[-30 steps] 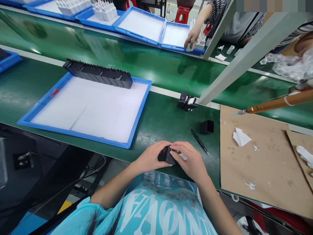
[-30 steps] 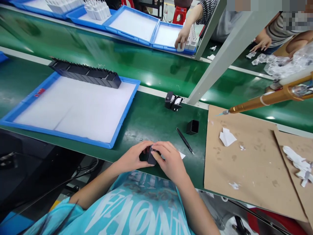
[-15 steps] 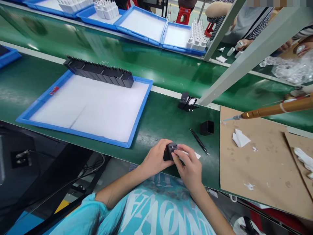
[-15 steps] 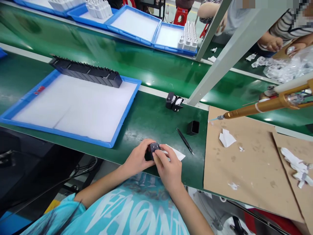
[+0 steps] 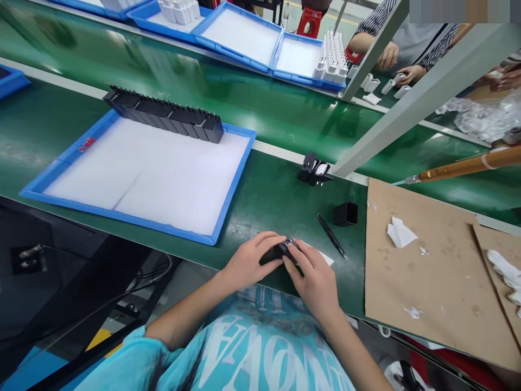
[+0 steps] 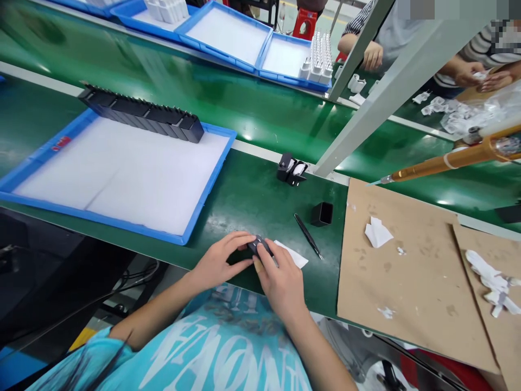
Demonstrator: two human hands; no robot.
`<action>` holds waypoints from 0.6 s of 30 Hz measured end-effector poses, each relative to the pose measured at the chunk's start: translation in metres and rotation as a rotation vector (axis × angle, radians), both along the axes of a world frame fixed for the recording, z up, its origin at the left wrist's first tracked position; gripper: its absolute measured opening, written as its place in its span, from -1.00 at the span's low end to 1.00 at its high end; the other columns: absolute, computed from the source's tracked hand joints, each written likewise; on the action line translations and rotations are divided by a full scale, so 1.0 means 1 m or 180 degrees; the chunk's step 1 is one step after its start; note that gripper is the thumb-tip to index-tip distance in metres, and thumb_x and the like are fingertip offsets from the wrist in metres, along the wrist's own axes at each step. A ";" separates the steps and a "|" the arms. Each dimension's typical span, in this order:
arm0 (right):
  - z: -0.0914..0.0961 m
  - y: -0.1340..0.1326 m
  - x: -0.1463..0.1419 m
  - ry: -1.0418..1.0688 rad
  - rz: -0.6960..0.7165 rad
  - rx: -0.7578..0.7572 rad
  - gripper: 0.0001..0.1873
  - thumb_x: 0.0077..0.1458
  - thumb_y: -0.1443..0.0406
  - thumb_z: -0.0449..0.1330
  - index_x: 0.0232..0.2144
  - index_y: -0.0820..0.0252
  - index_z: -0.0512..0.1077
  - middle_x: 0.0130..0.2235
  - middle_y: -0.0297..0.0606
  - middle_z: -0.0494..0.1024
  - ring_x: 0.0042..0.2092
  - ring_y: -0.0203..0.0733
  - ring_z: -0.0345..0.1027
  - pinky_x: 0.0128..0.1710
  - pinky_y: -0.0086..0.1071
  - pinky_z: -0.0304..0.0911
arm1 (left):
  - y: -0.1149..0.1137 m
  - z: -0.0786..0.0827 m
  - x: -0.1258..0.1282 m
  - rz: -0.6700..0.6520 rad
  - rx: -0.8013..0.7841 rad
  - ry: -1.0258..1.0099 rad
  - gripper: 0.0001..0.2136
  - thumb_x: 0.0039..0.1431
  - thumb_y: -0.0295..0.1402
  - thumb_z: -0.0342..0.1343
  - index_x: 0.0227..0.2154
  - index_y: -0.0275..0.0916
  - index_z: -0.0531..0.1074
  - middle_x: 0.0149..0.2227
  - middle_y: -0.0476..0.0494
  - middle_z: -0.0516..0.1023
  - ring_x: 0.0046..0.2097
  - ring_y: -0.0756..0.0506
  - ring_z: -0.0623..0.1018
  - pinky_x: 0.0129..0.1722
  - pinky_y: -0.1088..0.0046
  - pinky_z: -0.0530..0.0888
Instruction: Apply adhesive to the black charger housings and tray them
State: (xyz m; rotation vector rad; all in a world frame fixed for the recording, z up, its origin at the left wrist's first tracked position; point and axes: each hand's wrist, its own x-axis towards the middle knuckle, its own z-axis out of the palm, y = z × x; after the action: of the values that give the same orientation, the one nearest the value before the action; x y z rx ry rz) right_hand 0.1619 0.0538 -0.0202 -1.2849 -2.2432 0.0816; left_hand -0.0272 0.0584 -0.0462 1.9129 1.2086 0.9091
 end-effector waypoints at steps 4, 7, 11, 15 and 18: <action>0.011 0.004 0.013 0.0333 0.0102 0.0231 -0.55 0.08 0.41 0.24 0.03 0.07 0.37 -0.07 -0.10 0.59 -0.12 -0.09 0.53 -0.15 -0.23 0.50 | 0.006 0.007 -0.014 0.0344 -0.0281 -0.0375 -0.66 0.28 -0.39 0.01 0.11 -0.14 0.27 -0.05 -0.13 0.51 -0.19 -0.01 0.53 -0.08 0.37 0.50; 0.013 0.008 0.017 0.0465 -0.0061 0.0507 -0.39 0.03 0.45 0.28 0.13 0.02 0.29 0.00 -0.06 0.55 -0.02 -0.02 0.49 -0.08 -0.17 0.48 | 0.007 0.006 -0.018 0.0529 -0.0372 -0.0452 -0.66 0.29 -0.39 0.01 0.11 -0.15 0.27 -0.05 -0.11 0.51 -0.19 0.01 0.53 -0.07 0.39 0.48; 0.001 0.016 0.012 0.0041 0.0056 0.0226 -0.62 0.15 0.37 0.18 0.04 0.07 0.38 -0.03 -0.10 0.58 -0.10 -0.09 0.55 -0.17 -0.29 0.51 | 0.007 0.002 -0.017 0.0546 -0.0467 -0.0469 -0.66 0.28 -0.36 0.01 0.11 -0.16 0.28 -0.08 -0.12 0.53 -0.19 0.00 0.53 -0.07 0.37 0.48; 0.002 0.017 0.009 0.0177 -0.0066 0.0381 -0.47 0.10 0.37 0.24 0.12 0.05 0.32 0.02 -0.13 0.55 -0.07 -0.08 0.54 -0.10 -0.30 0.50 | 0.009 0.000 -0.016 0.0508 -0.0577 -0.0559 -0.66 0.27 -0.35 0.01 0.10 -0.18 0.28 -0.10 -0.14 0.54 -0.18 -0.03 0.52 -0.07 0.34 0.48; -0.002 0.012 0.013 0.0275 0.0134 0.0430 -0.44 0.15 0.35 0.18 0.19 -0.01 0.24 0.03 -0.15 0.55 -0.11 -0.06 0.56 -0.21 -0.29 0.54 | 0.008 0.003 -0.013 0.0560 -0.0557 -0.0674 -0.65 0.24 -0.38 0.03 0.08 -0.21 0.29 -0.12 -0.15 0.54 -0.21 -0.03 0.53 -0.12 0.36 0.49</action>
State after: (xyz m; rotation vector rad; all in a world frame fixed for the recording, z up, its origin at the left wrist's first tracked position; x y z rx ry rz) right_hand 0.1752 0.0663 -0.0218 -1.1417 -2.1637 0.0010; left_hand -0.0398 0.0668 -0.0436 1.5500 1.2966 1.0333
